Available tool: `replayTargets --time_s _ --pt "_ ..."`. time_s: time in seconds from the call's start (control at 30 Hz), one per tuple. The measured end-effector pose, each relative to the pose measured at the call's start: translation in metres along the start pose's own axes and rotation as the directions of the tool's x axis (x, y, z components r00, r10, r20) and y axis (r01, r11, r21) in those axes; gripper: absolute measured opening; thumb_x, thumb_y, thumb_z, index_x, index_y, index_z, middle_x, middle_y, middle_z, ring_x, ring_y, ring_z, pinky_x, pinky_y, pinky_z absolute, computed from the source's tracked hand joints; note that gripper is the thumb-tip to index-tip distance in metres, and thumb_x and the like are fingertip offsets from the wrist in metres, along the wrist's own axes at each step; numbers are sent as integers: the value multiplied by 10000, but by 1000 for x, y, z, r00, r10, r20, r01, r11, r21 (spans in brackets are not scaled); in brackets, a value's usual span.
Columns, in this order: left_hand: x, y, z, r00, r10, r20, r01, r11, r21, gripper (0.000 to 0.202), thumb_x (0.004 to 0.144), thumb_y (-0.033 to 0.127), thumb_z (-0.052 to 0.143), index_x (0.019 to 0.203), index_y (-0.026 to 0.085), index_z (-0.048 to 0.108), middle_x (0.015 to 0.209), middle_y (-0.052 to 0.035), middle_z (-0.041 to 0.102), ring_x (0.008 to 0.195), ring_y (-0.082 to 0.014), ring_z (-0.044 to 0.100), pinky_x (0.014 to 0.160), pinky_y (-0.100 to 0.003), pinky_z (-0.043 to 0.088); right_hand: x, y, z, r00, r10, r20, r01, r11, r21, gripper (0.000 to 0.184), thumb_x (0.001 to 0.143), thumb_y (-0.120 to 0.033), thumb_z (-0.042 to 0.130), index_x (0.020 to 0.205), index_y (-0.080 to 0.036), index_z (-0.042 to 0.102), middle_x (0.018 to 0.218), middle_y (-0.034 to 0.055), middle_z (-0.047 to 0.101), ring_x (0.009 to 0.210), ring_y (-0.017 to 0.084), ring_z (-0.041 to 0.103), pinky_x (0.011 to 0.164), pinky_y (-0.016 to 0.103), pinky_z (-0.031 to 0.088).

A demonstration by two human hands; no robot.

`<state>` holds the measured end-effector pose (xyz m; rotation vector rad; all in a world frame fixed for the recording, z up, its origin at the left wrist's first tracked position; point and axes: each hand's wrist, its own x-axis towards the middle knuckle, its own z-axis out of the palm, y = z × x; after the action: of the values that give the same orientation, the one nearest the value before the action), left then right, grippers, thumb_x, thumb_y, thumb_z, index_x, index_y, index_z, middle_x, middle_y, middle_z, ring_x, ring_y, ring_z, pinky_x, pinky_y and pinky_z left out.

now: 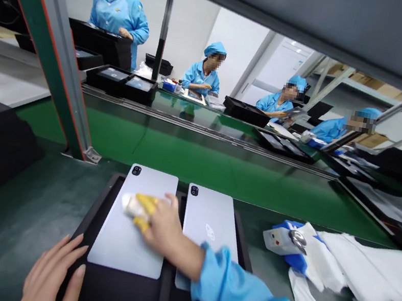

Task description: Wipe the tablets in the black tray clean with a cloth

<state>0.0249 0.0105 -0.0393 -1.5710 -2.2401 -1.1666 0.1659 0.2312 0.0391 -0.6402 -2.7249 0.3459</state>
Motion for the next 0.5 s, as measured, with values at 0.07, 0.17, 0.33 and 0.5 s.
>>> replayTargets --time_s 0.07,0.17,0.33,0.5 --pt "-1 -2 -3 1000 19 11 -20 1000 19 324 953 311 475 1271 278 530 1340 -63 602 1339 -231 462 1042 -432 384 36 4 -11 992 125 34 -122 990 -67 477 928 -304 572 1389 -196 521 1237 129 669 1117 264 596 1110 500 223" --pt "0 -1 -7 998 -59 -20 58 998 -18 302 958 303 467 1249 279 545 1348 -37 597 1337 -183 463 1062 -344 372 37 -14 2 988 116 103 -100 985 -142 406 912 -270 567 1298 -148 591 1152 151 684 1057 273 609 1074 500 265" --pt "-1 -2 -9 989 -122 -78 112 987 -117 253 945 310 494 1180 281 583 1328 -27 602 1280 -161 517 1060 -285 390 -35 -60 42 915 -345 209 353 935 -6 446 844 -379 625 1261 -222 596 1015 85 708 888 256 627 1067 552 241" --pt "-1 3 -14 963 -268 -41 264 960 -91 292 933 446 489 1184 328 583 1352 -26 596 1248 -245 551 1015 -464 442 -16 -13 9 992 -69 109 75 996 -51 430 899 -348 588 1315 -239 579 1129 112 695 1006 267 618 1045 524 259"
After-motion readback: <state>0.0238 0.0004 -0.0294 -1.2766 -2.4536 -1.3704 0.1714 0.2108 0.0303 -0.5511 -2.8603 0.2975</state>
